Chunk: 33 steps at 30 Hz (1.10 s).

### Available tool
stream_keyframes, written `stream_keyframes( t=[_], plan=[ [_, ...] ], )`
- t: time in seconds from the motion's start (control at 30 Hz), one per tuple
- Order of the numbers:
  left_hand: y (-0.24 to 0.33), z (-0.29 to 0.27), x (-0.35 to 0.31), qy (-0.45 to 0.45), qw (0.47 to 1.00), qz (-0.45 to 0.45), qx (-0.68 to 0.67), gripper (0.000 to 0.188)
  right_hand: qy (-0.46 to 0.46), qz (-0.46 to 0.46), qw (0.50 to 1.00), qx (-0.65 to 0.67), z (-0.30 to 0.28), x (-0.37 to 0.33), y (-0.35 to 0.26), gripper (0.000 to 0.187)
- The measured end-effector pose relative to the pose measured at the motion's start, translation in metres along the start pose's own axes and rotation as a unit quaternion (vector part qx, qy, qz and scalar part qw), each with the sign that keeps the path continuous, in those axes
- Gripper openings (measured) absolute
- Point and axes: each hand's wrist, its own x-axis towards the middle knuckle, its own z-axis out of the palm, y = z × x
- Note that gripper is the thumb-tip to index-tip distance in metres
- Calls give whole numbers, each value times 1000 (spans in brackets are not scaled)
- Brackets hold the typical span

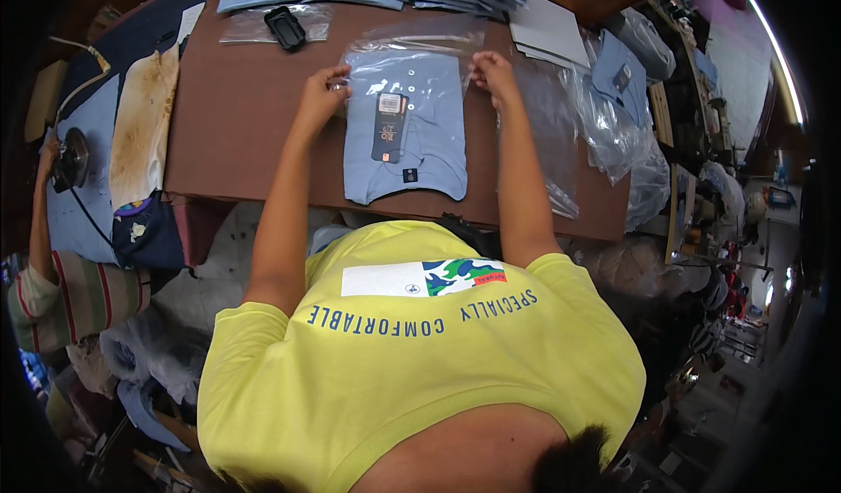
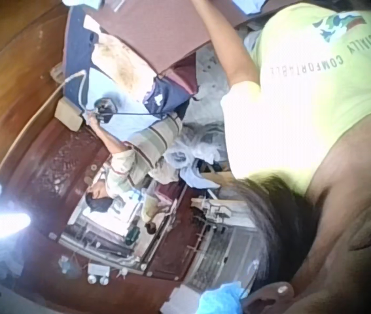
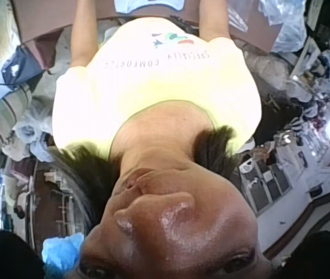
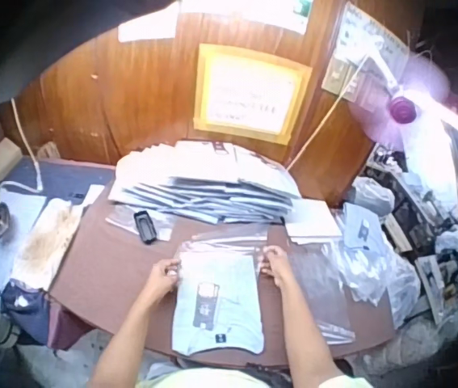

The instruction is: The person places folded shirts into plastic bags by hand and stacks the completed packages on a work table.

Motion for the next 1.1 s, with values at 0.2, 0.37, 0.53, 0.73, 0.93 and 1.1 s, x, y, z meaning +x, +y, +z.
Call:
stream_keyframes(
  t=[0.2, 0.37, 0.53, 0.73, 0.93, 1.1],
  plan=[
    [-10, 18, 34, 36, 998, 46, 32, 46, -105, 76, 978, -165, 18, 4, -17, 34],
    [-18, 17, 64, 67, 988, 68, 123, 45, -8, 30, 1000, 8, 24, 30, -7, 25],
    [-24, 22, 79, 141, 937, 155, 279, 43, 88, -32, 995, 25, 42, 49, 10, 15],
    [-32, 18, 79, 134, 966, 91, 201, 41, 1, -46, 999, 9, 36, 61, 32, 17],
    [-31, 14, 72, 84, 992, -38, 90, 41, -57, 76, 993, 68, 23, 41, 18, 21],
    [-19, 8, 60, 32, 996, -87, 2, 42, -107, 122, 982, 98, 10, 32, 17, 24]
  ],
)
